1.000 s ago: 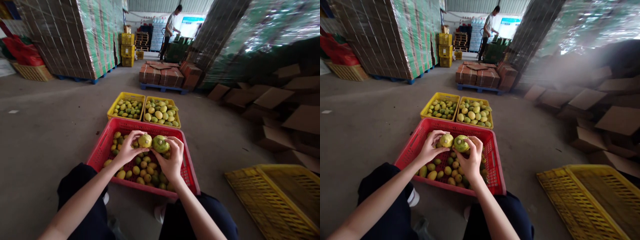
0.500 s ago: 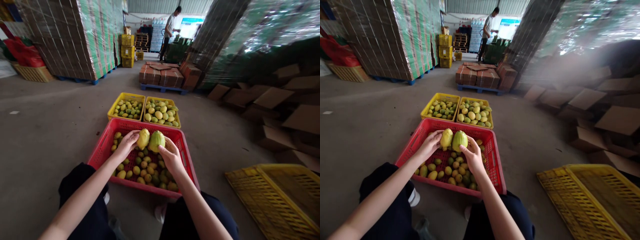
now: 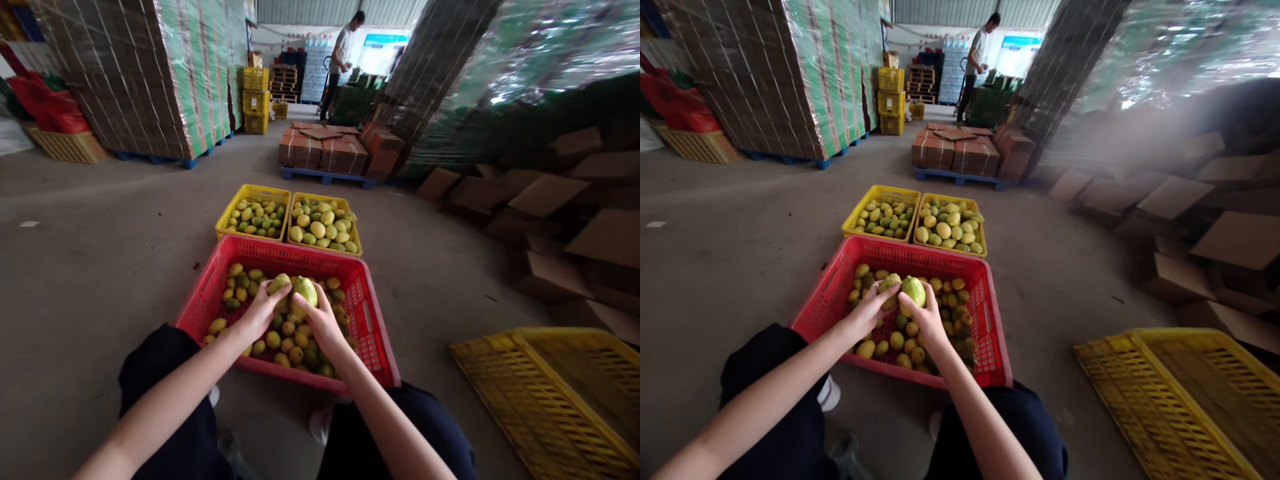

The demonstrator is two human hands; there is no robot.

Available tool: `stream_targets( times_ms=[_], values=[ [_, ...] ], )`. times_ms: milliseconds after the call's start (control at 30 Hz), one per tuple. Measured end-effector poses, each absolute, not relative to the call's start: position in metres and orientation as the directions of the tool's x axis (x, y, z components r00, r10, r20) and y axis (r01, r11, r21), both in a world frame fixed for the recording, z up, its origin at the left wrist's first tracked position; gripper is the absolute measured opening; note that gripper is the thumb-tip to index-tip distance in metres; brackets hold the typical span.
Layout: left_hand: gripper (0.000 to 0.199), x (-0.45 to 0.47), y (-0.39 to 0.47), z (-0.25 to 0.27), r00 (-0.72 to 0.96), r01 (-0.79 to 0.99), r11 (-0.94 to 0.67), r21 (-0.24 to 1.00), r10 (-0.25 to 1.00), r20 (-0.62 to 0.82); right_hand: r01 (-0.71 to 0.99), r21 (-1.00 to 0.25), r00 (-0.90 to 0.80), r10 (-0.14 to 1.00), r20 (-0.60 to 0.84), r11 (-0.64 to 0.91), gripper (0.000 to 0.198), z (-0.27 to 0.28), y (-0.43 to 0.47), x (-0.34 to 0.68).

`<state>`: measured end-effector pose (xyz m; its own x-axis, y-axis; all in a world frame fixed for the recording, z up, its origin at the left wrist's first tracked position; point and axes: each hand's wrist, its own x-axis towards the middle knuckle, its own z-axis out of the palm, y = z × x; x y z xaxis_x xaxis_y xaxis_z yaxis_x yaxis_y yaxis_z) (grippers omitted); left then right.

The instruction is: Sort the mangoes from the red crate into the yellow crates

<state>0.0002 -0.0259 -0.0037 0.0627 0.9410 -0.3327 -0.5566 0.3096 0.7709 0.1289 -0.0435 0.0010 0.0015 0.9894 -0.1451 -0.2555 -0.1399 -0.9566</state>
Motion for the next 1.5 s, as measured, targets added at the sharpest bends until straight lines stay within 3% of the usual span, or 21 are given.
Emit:
stream_targets(
  times_ms=[167, 467, 567, 767, 1033, 1167, 1333, 1500],
  values=[
    [0.04, -0.004, -0.022, -0.004, 0.248, -0.599, 0.38, 0.705, 0.925, -0.288, -0.472, -0.839, -0.09, 0.962, -0.259, -0.27, 0.039, 0.0, -0.035, 0.132],
    [0.028, -0.008, -0.013, 0.01, 0.129, -0.69, 0.466, 0.553, 0.832, -0.54, -0.697, -0.555, -0.216, 0.871, -0.442, -0.454, 0.018, 0.0, -0.026, 0.136],
    [0.029, -0.01, -0.013, 0.013, 0.115, -0.706, 0.453, 0.544, 0.832, -0.543, -0.696, -0.542, -0.168, 0.841, -0.514, -0.471, 0.021, 0.004, -0.028, 0.135],
    [0.014, -0.008, -0.019, 0.022, 0.13, -0.645, 0.451, 0.617, 0.86, -0.494, -0.678, -0.552, -0.208, 0.847, -0.489, -0.485, 0.019, 0.009, -0.031, 0.133],
    [0.029, -0.01, -0.013, 0.017, 0.198, -0.649, 0.519, 0.557, 0.821, -0.535, -0.712, -0.554, -0.037, 0.812, -0.582, -0.43, 0.022, 0.008, -0.027, 0.128],
    [0.035, -0.011, -0.014, 0.017, 0.24, -0.614, 0.519, 0.595, 0.841, -0.485, -0.704, -0.557, -0.112, 0.843, -0.527, -0.441, 0.036, 0.009, -0.027, 0.13],
    [0.041, -0.008, -0.02, 0.016, 0.223, -0.485, 0.304, 0.82, 0.95, -0.22, -0.664, -0.656, -0.083, 0.907, -0.414, -0.36, 0.034, 0.008, -0.031, 0.129],
    [0.042, -0.008, -0.024, 0.017, 0.144, -0.354, 0.091, 0.931, 0.989, -0.042, -0.479, -0.875, 0.057, 0.993, -0.105, -0.065, 0.038, 0.01, -0.036, 0.126]
  ],
)
